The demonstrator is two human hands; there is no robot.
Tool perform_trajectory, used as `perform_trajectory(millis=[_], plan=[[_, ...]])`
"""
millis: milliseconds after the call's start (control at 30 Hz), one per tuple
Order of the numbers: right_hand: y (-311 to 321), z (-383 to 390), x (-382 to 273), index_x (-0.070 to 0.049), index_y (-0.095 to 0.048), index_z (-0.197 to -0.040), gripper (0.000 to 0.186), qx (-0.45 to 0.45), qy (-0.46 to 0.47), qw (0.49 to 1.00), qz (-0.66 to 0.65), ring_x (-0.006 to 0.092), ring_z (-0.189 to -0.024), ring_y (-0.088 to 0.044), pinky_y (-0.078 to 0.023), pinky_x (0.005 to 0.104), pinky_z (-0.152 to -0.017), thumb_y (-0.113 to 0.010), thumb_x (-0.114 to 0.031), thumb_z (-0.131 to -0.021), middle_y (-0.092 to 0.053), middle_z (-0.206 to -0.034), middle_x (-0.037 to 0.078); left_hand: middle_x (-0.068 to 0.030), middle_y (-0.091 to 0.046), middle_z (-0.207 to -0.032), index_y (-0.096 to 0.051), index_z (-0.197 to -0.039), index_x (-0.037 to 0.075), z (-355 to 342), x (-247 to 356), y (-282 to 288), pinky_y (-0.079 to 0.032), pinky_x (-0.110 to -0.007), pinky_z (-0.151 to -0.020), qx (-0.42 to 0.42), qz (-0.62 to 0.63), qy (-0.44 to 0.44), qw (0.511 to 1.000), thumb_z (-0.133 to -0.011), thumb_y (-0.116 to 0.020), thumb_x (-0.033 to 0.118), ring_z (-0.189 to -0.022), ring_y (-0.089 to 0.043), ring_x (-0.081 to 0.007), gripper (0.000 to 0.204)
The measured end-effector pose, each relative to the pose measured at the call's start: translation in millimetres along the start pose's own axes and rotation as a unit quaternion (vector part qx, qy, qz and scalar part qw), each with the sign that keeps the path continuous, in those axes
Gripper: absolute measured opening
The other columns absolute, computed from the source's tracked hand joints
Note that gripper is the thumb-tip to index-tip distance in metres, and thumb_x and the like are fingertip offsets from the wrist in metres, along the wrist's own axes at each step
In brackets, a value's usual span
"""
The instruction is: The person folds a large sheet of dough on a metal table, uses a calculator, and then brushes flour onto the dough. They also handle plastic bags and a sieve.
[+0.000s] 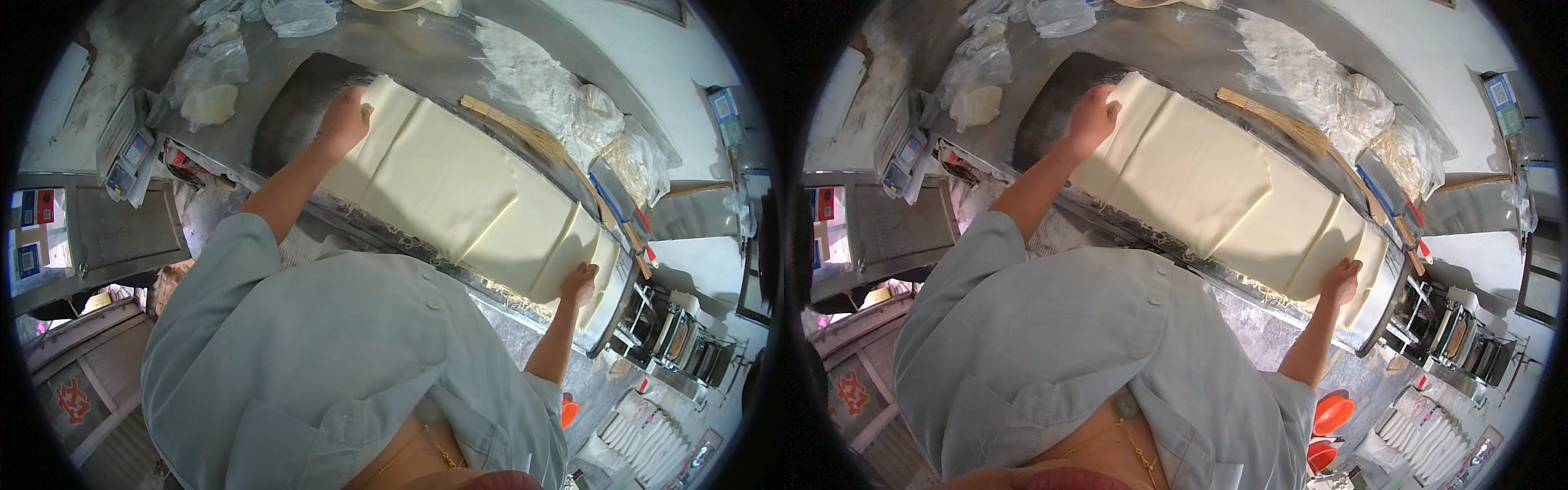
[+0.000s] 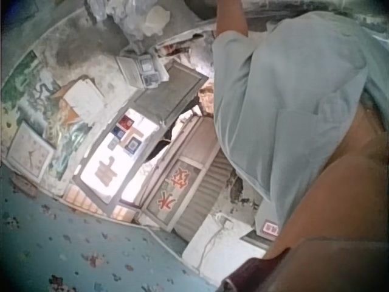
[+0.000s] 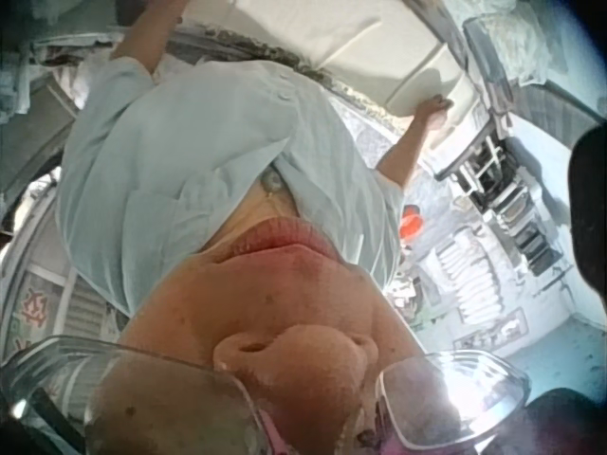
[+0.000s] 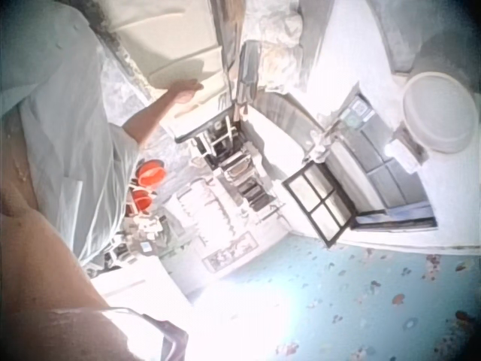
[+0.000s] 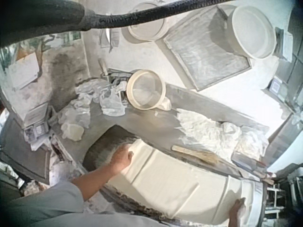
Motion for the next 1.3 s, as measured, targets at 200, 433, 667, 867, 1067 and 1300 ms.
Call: perform_trajectory(millis=[200,433,667,867,1067,1300], plan=[[8.0,-0.6,9.1,-0.016,-0.05,-0.101,0.027,0.009,0.002,1.0,0.014,0.0416,-0.082,-0.062,-0.048,0.0513,-0.071,-0.038,-0.037,-0.092,-0.065,-0.09,0.021,-0.0098,-0.019,-0.151,-0.031,-0.142,0.008,24.2,41.6,-21.5,-0.014,-0.044,-0.113,-0.1,-0.145,-0.202,0.963,-0.092,-0.046,0.039,-0.14,-0.016,-0.0267,0.06],[-1.4,-6.1,19.1,-0.015,-0.051,-0.1,0.028,0.013,0.011,0.999,0.033,0.0418,-0.081,-0.063,-0.047,0.053,-0.07,-0.038,-0.039,-0.092,-0.066,-0.088,0.02,-0.0113,-0.019,-0.151,-0.024,-0.144,0.004,48.1,56.2,-39.0,-0.008,-0.041,-0.115,-0.104,-0.146,-0.243,0.953,-0.095,-0.031,0.051,-0.141,-0.015,-0.0255,0.069],[-2.8,-5.1,20.9,-0.014,-0.05,-0.1,0.029,0.015,0.017,0.999,0.035,0.0417,-0.082,-0.062,-0.047,0.0528,-0.07,-0.038,-0.039,-0.093,-0.066,-0.088,0.021,-0.0119,-0.02,-0.151,-0.023,-0.144,0.004,30.1,58.7,-45.1,-0.011,-0.039,-0.114,-0.112,-0.17,-0.234,0.951,-0.095,-0.031,0.051,-0.14,-0.015,-0.0257,0.069],[-6.0,-5.8,26.5,-0.014,-0.049,-0.101,0.032,0.025,-0.008,1.0,0.015,0.0412,-0.083,-0.062,-0.047,0.0525,-0.07,-0.035,-0.041,-0.093,-0.066,-0.089,0.021,-0.0161,-0.022,-0.15,-0.026,-0.143,0.003,-3.3,61.8,-52.1,-0.013,-0.041,-0.114,-0.132,-0.144,-0.164,0.967,-0.096,-0.031,0.049,-0.14,-0.018,-0.0291,0.066],[-0.2,-7.7,26.0,-0.011,-0.051,-0.101,0.029,0.043,0.02,0.998,0.048,0.0384,-0.086,-0.061,-0.047,0.0497,-0.074,-0.046,-0.037,-0.09,-0.065,-0.093,0.018,-0.0177,-0.039,-0.135,-0.043,-0.13,0.002,78.9,61.6,0.0,-0.027,-0.048,-0.104,-0.007,-0.03,-0.187,0.982,-0.083,-0.059,0.03,-0.126,-0.037,-0.0326,0.058],[16.2,-6.6,-100.9,-0.005,-0.059,-0.099,0.026,0.157,0.313,0.934,-0.076,0.033,-0.099,-0.053,-0.044,0.0448,-0.085,-0.066,-0.021,-0.08,-0.058,-0.102,0.015,-0.0118,-0.056,-0.094,-0.055,-0.09,0.009,65.6,2.7,24.7,-0.043,-0.043,-0.075,0.137,-0.087,-0.021,0.987,-0.072,-0.066,0.018,-0.089,-0.054,-0.0327,0.022]])
Point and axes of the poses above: each hand's wrist, its own z-axis away from the middle knuckle, its own y-axis out of the back of the hand, x = y × z, the point moved 5 cm from there along -z, towards the middle knuckle
